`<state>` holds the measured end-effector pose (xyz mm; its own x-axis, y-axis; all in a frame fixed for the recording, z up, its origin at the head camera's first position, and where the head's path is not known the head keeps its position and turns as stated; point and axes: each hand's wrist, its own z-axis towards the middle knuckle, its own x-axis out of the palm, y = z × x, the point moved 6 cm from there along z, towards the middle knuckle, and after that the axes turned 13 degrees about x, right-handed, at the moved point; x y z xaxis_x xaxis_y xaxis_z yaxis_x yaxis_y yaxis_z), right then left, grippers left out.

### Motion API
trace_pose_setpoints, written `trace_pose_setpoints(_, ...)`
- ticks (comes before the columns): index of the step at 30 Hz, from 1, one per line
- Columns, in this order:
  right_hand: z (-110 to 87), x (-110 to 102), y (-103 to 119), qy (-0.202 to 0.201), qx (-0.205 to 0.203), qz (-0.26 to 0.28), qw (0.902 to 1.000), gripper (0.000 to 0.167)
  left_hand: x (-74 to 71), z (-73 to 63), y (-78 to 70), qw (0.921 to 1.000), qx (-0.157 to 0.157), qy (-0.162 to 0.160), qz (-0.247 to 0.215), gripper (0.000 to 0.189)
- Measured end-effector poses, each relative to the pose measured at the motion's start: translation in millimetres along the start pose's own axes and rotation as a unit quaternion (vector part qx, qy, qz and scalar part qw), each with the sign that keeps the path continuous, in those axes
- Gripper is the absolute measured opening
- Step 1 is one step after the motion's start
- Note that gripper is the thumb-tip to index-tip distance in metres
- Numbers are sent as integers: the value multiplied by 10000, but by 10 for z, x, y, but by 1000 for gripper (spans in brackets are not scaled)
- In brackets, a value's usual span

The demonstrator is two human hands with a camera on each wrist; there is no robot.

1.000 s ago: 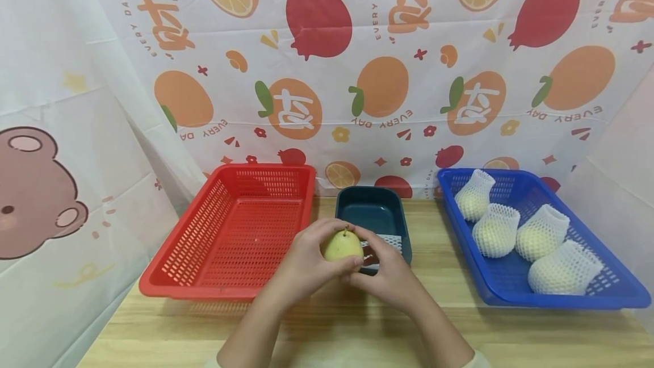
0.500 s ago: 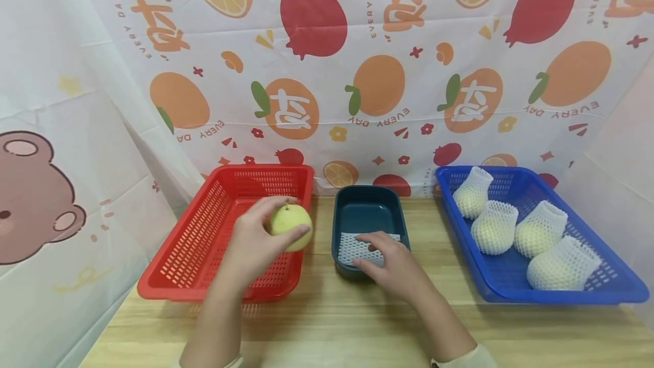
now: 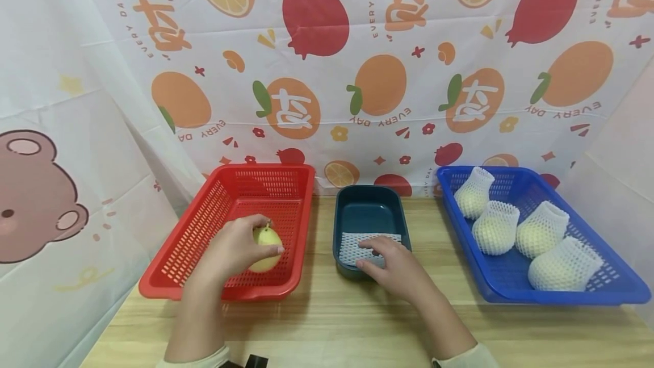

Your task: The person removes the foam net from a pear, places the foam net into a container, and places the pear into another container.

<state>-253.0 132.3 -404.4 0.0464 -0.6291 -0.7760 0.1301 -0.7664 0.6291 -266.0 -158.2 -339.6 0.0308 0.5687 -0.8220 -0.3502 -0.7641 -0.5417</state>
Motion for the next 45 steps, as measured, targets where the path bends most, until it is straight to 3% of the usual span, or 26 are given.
trace_pose_setpoints(6,14,15,-8,44,22,-103,9999,37,204,25,42,9978,109,649,-98,44)
trace_pose_setpoints(14,33,51,-19,169,-34,-251,9995,36,362,28,74,9940,-58,1087,-47,47)
trace_pose_setpoints(23,66,112,-54,426,-26,-447,9981,35,420,34,45,9925,42,1220,-44,40)
trace_pose_setpoints(32,63,125,-58,439,-98,-458,9979,29,451,15,48,9897,-241,1389,-261,41)
trace_pose_setpoints(45,59,132,-70,424,-135,-438,9980,29,463,-21,44,9875,-395,1521,-143,40)
